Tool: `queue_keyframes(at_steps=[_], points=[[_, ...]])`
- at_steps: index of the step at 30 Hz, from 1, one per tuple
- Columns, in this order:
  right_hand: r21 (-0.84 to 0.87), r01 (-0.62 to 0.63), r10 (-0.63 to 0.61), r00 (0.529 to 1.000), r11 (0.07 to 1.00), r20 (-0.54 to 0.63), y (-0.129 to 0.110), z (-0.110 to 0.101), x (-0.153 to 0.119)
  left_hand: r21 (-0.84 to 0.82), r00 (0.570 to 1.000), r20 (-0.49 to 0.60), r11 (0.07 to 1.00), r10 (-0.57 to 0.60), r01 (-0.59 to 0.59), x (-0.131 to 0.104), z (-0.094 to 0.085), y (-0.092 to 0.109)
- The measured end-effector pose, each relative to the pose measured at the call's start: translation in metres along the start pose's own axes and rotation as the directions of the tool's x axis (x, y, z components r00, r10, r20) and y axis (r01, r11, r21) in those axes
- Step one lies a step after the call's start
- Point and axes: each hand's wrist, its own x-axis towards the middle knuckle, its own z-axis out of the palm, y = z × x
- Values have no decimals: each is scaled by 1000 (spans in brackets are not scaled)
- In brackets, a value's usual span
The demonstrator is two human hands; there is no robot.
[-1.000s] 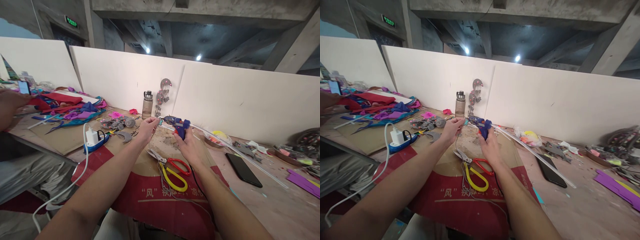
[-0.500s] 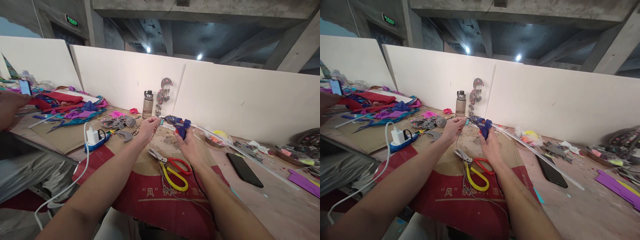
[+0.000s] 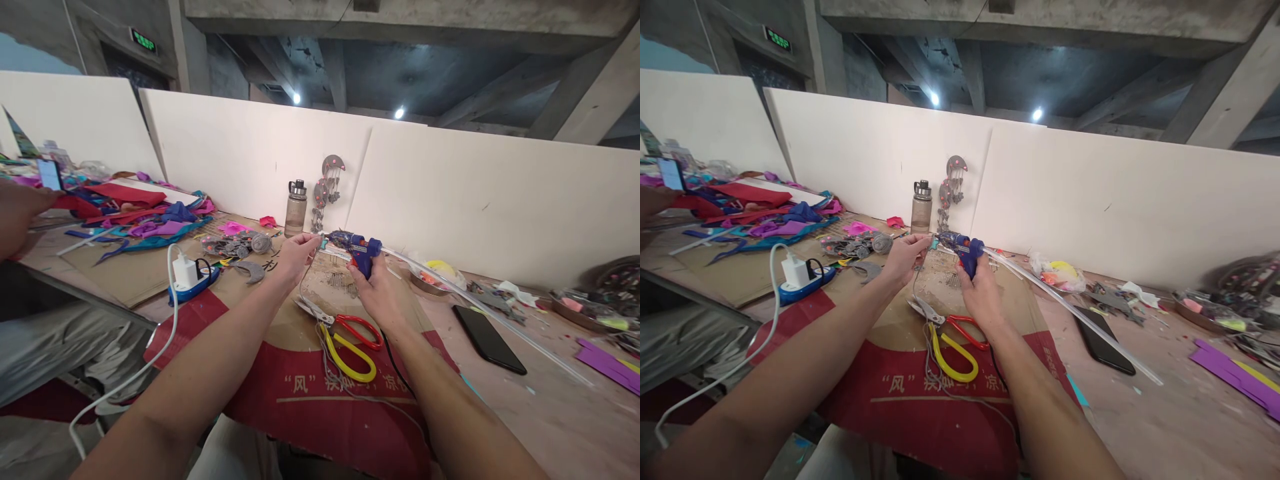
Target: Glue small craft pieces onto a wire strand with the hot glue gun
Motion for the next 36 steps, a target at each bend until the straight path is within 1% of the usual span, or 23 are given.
queue_keyframes(at_steps=[7, 14, 18, 28, 36], points=[[-51, -38, 38, 999, 998, 3, -6, -4, -1, 9, 1000, -2, 1000, 7, -6, 1, 0, 0], [-24, -19, 20, 1000, 1000, 5, 0, 0, -1, -1, 1000, 6, 1000, 17, -17, 1, -1, -1], [2, 11, -11, 1000, 1000, -13, 3, 1, 0, 10, 1000, 2, 1000, 9, -9, 2, -1, -2], [-8, -2, 2, 1000, 1000, -14, 5, 3, 1, 17, 1000, 18, 1000, 23, -23, 3, -2, -4], [-14, -11, 10, 1000, 1000, -10, 1, 0, 0, 22, 999, 25, 999, 27, -27, 6, -3, -6]])
